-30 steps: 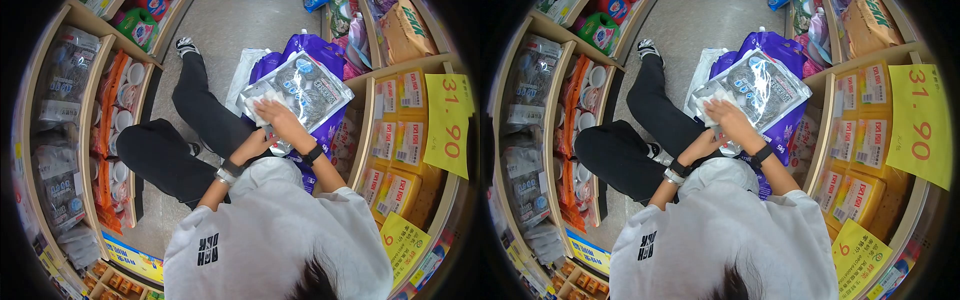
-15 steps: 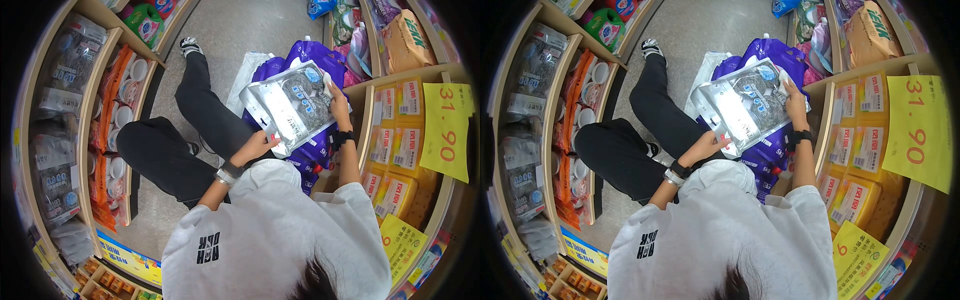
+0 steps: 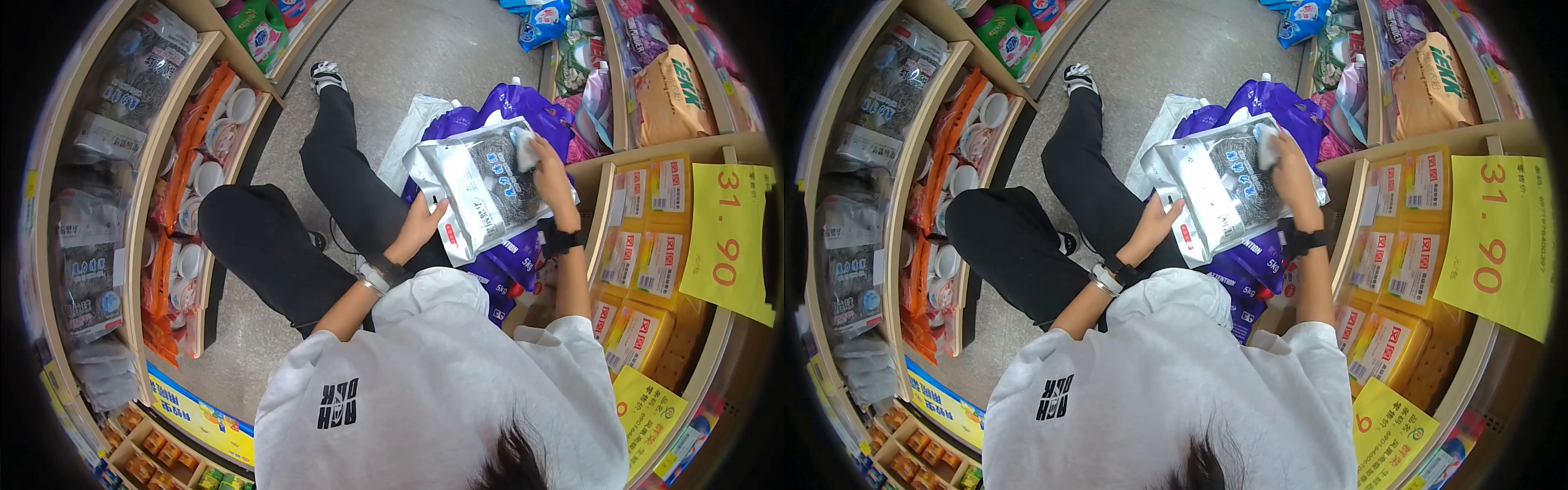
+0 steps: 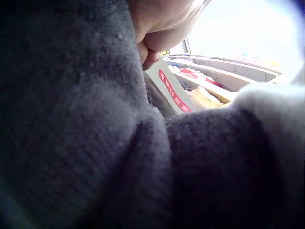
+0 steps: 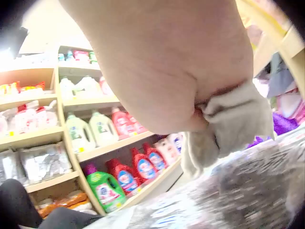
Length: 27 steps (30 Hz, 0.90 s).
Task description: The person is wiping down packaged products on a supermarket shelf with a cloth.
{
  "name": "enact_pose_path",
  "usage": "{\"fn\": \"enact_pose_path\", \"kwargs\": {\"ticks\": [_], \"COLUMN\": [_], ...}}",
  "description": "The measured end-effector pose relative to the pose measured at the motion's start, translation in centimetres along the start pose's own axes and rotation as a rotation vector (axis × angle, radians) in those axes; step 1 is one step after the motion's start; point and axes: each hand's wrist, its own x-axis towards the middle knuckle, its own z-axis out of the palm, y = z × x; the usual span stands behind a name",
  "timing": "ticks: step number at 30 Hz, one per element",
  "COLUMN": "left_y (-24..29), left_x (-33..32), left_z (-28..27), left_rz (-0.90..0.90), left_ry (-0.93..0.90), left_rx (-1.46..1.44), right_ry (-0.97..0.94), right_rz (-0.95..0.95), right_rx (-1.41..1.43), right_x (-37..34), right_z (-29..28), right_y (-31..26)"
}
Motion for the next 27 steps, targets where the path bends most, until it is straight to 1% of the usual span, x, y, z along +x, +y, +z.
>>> {"fn": "enact_pose_path", "kwargs": {"ticks": [1,2,3,4,5,7,10,13,15,17,19,21,22,24,26,27], "left_y": [-0.3,-0.6,-0.7,0.2,0.4,0.6,-2.5,-2.4,-1.3,-1.1,-1.4,-1.4,-1.4,-1.3,-1.6,-1.8], "left_x": [0.0,-0.1,-0.1,-0.4,-0.5,-0.6,0.0,-0.2,-0.6,-0.8,-0.9,-0.9,-0.9,-1.0,-0.8,-0.6], "left_z": [0.0,0.2,0.2,0.3,0.3,0.1,-0.4,-0.5,-0.3,-0.2,-0.2,-0.3,-0.3,-0.3,-0.2,-0.1], "left_rz": [0.03,0.059,0.089,0.099,0.076,0.03,0.018,0.022,0.052,0.07,0.075,0.078,0.078,0.093,0.139,0.176], "left_ry": [0.002,0.002,0.001,0.01,-0.002,-0.022,-0.004,-0.018,-0.018,-0.021,-0.028,-0.034,-0.037,-0.029,-0.01,0.006], "left_rx": [0.011,0.023,0.036,0.072,0.086,0.115,0.148,0.211,0.214,0.228,0.252,0.29,0.309,0.306,0.297,0.289], "right_ry": [0.025,0.037,-0.057,-0.142,-0.251,-0.24,-0.316,-0.315,-0.33,-0.396,-0.422,-0.314,-0.262,-0.158,-0.081,-0.043], "right_rz": [-0.094,-0.232,-0.373,-0.479,-0.571,-0.673,-0.575,-0.484,-0.401,-0.284,-0.178,-0.076,-0.025,0.292,0.206,0.185], "right_rx": [0.04,0.018,0.028,0.096,-0.015,-0.118,-0.026,-0.239,-0.336,-0.41,-0.376,-0.324,-0.297,0.109,-0.011,0.007], "right_x": [0.5,0.8,0.7,0.6,0.0,-0.6,1.3,3.3,4.7,5.2,5.1,4.7,4.3,3.4,2.2,1.6], "right_z": [0.0,1.3,1.9,3.8,5.1,7.7,7.8,6.6,5.9,4.4,2.7,2.4,2.0,1.5,0.8,0.8], "right_y": [-4.0,-6.1,-8.9,-10.1,-11.4,-10.9,-8.3,-4.6,-0.5,1.7,4.1,8.2,8.9,10.2,11.5,12.0]}}
